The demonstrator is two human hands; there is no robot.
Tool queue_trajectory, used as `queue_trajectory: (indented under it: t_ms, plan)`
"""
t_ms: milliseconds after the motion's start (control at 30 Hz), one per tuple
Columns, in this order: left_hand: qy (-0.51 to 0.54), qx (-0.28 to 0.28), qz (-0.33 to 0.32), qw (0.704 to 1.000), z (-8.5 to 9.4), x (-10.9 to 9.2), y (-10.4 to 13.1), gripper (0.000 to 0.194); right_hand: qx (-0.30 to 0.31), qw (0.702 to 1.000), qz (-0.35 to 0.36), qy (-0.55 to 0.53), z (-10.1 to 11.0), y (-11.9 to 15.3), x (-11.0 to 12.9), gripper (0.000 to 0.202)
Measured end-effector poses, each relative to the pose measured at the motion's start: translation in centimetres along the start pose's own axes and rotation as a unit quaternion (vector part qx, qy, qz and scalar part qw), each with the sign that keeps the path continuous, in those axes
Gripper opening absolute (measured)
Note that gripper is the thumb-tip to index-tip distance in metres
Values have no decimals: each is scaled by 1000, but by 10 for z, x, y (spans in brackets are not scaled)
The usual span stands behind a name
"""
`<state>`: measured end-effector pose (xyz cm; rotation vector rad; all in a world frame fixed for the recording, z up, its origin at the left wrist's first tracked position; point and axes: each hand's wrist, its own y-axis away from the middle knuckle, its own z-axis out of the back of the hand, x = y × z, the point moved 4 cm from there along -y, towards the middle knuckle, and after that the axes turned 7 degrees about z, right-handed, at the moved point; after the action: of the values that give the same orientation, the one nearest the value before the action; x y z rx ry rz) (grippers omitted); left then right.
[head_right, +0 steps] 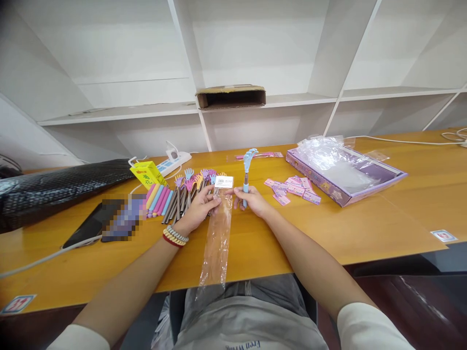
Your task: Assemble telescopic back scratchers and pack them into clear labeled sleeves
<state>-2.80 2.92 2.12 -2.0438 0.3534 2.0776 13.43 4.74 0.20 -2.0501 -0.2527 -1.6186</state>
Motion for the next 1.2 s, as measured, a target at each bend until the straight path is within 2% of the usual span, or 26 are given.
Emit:
queue_trajectory:
  t_ms: [200,400,667,900,1067,1200]
  plan:
    - [-2,27,15,1000,-3,2,2,51,-1,1000,-1,-18,0,-1,-1,40]
    - [-11,1,16,1000,0,5,-1,42,37,999,-17,-16,-3,-1,-5,43]
    - [-76,55,29,995,-7,3,3,29,5,1000,-16,4,-4,-1,-2,42]
    - [-95,65,51,992,-8,5,3,34,-70,997,-15,29,-4,-2,-2,41]
    - [-77,64,48,994,-6,7,1,32,-45,998,-19,37,-3,-1,-1,42]
    - [-128,57,33,990,-4,8,1,35,-33,998,-22,45,-3,0,0,40]
